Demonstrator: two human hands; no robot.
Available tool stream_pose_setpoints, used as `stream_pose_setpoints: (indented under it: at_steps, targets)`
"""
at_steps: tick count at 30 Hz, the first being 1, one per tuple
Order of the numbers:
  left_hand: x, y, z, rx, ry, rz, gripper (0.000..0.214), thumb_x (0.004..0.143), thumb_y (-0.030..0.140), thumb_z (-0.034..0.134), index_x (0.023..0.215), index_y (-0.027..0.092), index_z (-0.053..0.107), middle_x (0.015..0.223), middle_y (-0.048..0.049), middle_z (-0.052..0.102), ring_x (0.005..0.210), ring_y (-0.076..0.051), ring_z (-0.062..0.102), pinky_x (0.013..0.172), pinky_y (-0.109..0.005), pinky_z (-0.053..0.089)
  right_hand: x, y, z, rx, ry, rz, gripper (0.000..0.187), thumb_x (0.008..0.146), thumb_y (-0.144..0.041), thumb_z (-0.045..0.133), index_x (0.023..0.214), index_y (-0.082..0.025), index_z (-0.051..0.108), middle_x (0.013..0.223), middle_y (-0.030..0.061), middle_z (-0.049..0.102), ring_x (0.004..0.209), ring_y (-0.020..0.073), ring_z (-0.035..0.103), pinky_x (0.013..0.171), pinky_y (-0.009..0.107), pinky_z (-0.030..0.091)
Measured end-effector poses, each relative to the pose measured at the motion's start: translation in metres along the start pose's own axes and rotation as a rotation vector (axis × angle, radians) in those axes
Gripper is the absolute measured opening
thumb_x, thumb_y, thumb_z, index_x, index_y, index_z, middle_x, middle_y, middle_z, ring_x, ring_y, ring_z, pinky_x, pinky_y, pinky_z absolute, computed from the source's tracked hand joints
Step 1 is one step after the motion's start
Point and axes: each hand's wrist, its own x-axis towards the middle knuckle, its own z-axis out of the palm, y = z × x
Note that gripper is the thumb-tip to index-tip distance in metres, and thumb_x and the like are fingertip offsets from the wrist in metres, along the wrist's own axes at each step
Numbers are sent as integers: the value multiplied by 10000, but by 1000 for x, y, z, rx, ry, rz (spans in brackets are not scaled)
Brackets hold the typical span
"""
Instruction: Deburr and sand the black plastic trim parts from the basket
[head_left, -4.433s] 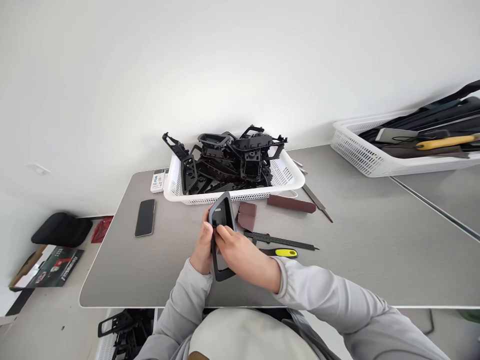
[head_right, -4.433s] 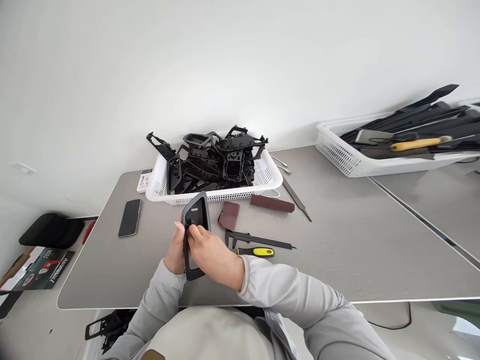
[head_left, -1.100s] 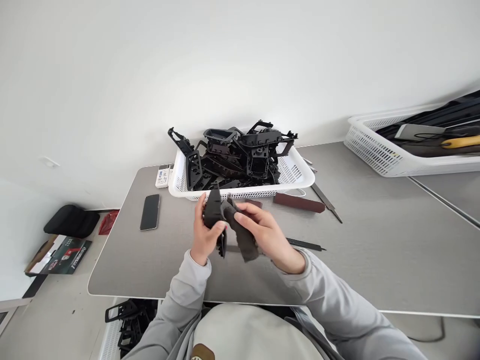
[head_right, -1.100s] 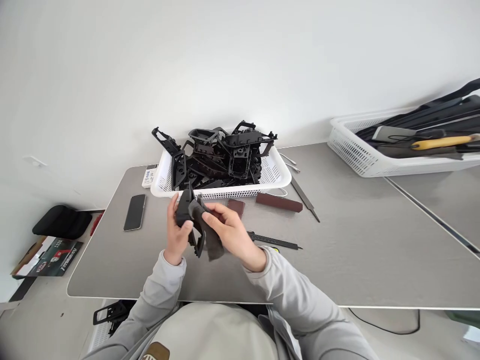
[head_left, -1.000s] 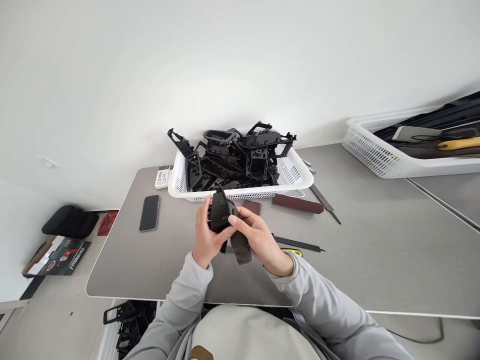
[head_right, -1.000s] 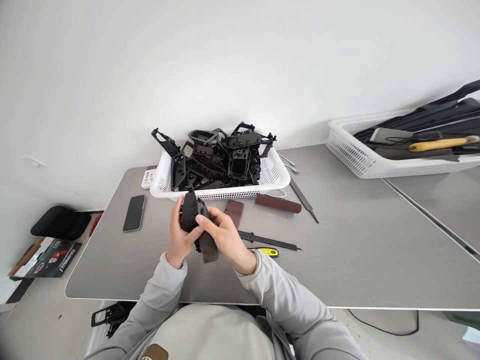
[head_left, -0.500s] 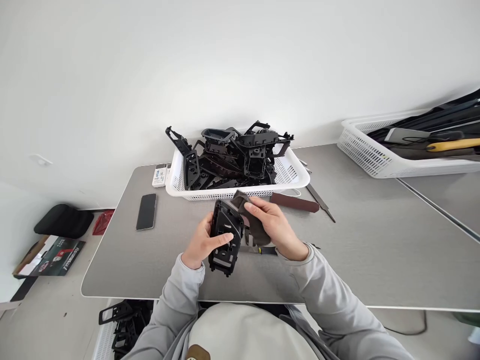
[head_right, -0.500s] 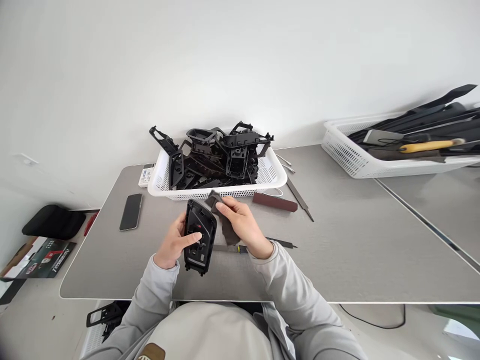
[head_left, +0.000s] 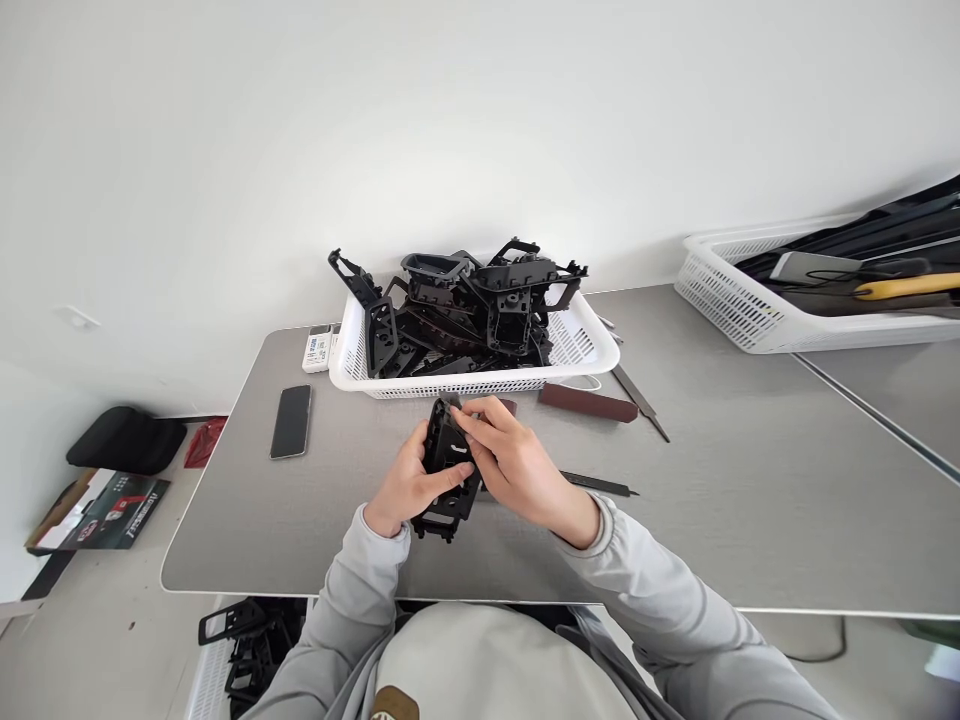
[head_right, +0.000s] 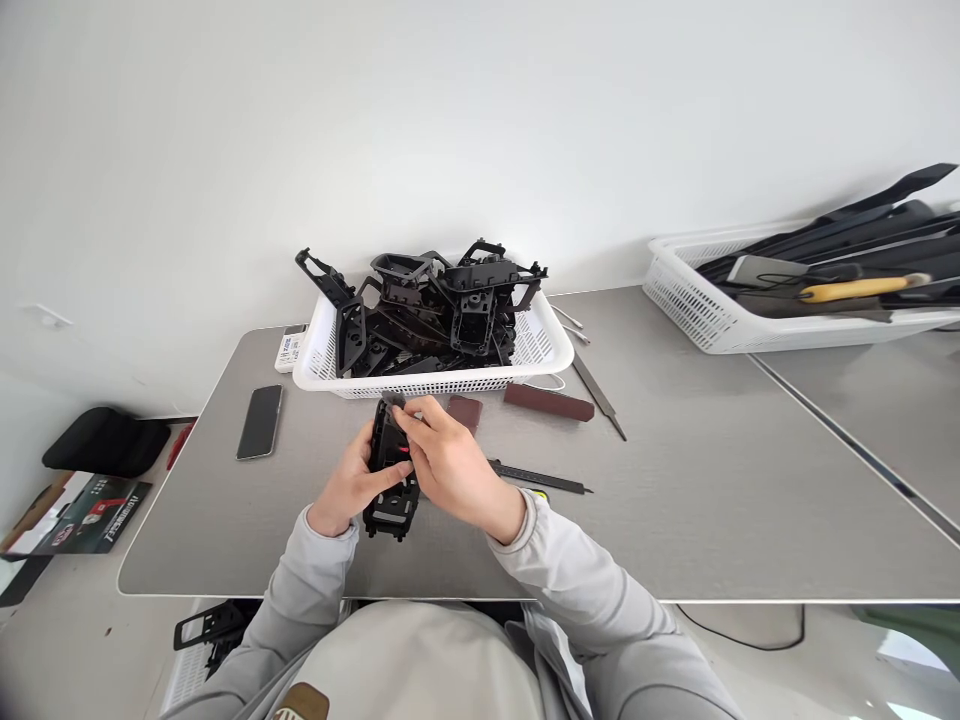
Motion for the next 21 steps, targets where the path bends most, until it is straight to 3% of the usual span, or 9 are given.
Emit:
stream_pose_setpoints:
  at_steps: [3, 7, 12, 14, 18, 21]
  targets:
    - [0, 0, 0, -20, -4, -23, 490, 677, 390, 823, 1065, 182, 608, 913, -30, 665, 827, -179, 615, 741, -310, 525, 0, -1, -4, 24, -17, -47, 375, 931, -62, 383, 1205, -183, 609, 1024, 109, 596, 824, 181, 633, 700, 326, 597]
    - [1, 0, -4, -28, 101, -44, 464, 687, 408, 810, 1034, 184, 597, 888, -23, 653, 808, -169, 612, 712, -289, 521, -7, -4, -9, 17, -85, -11, 395, 917, -51, 379, 1205, -175, 618, 1003, 106, 596, 763, 172, 624, 666, 327, 586]
    - [2, 4, -19, -50, 145, -11, 457, 682, 424, 811, 1006, 187, 593, 863, -10, 636, 773, -157, 600, 694, -282, 514, -17, 0, -28, 37, -329, 67, 392, 827, -5, 415, 997, -183, 719, 841, 55, 604, 691, 160, 614, 638, 305, 558]
    - [2, 7, -23, -52, 127, 9, 477, 667, 420, 822, 1021, 189, 599, 870, -10, 638, 772, -155, 598, 697, -280, 509, -17, 3, -36, 78, -273, 123, 381, 831, -19, 439, 998, -198, 730, 839, 48, 621, 729, 167, 634, 660, 306, 562]
    - [1, 10, -19, -54, 56, -35, 513, 644, 423, 832, 1038, 185, 605, 866, -19, 652, 763, -162, 599, 691, -289, 507, -7, 0, -34, 67, 89, 161, 346, 912, -89, 450, 1128, -210, 691, 970, 74, 631, 882, 197, 648, 778, 356, 579]
    - [1, 9, -12, -65, 59, -39, 539, 639, 419, 832, 1067, 189, 598, 880, -19, 656, 786, -169, 602, 712, -298, 513, -1, -7, -16, 7, 41, 74, 376, 912, -72, 423, 1196, -187, 642, 1019, 99, 608, 878, 202, 646, 752, 357, 595]
